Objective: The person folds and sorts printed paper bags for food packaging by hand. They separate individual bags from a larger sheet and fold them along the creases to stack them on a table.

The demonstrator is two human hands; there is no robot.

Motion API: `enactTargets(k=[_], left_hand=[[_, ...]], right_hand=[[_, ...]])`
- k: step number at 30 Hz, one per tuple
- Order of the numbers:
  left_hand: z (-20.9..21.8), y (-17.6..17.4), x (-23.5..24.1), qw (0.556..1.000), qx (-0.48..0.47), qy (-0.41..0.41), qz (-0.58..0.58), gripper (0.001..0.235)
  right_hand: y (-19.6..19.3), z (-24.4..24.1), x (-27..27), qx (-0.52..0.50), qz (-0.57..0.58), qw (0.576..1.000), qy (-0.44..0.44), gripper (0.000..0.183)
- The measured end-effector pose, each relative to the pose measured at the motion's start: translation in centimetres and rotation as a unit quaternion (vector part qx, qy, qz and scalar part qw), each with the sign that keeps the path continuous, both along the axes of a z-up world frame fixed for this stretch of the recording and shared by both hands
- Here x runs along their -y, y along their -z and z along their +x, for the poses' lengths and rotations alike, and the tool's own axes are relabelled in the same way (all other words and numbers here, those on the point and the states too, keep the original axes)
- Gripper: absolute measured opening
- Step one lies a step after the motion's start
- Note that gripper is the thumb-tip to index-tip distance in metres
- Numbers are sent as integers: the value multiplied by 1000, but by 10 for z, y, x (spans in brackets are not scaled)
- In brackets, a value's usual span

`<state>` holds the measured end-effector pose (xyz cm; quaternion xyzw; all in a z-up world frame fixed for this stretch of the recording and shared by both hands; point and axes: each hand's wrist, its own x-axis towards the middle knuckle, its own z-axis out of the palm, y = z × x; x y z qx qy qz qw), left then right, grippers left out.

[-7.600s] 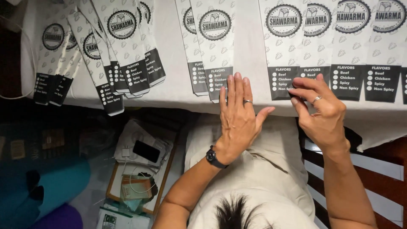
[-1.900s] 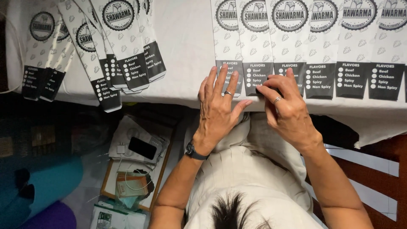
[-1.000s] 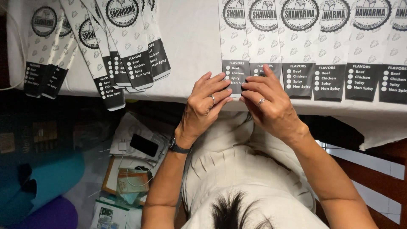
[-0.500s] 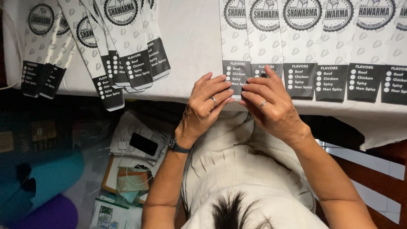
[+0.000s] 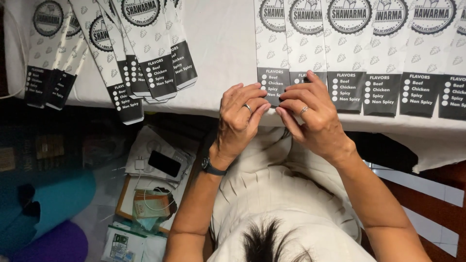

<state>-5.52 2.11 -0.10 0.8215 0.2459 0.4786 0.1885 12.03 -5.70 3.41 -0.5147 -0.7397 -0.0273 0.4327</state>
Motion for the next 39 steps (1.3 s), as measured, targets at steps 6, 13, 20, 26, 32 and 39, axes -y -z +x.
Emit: enactTargets(k=[6, 13, 20, 26, 32, 39], left_hand=[[5, 0, 7, 999, 15, -22, -29, 10], [14, -1, 17, 994, 20, -81, -75, 14], [6, -6, 9, 985, 23, -42, -168, 16], [-15, 11, -18, 992, 10, -98, -78, 24], [-43, -16, -25, 919, -204, -337, 15, 61], [-15, 19, -5, 969, -115, -219, 15, 51]], right_hand=[[8, 0, 0, -36, -31, 999, 18, 12], [9, -1, -1, -87, -82, 992, 35, 13], [-4, 2, 1, -125, -138, 982, 23, 11], [0, 1, 2, -105, -130, 985, 33, 13], [2, -1, 6, -97, -127, 987, 33, 15], [2, -3, 7, -96, -119, 988, 32, 14]])
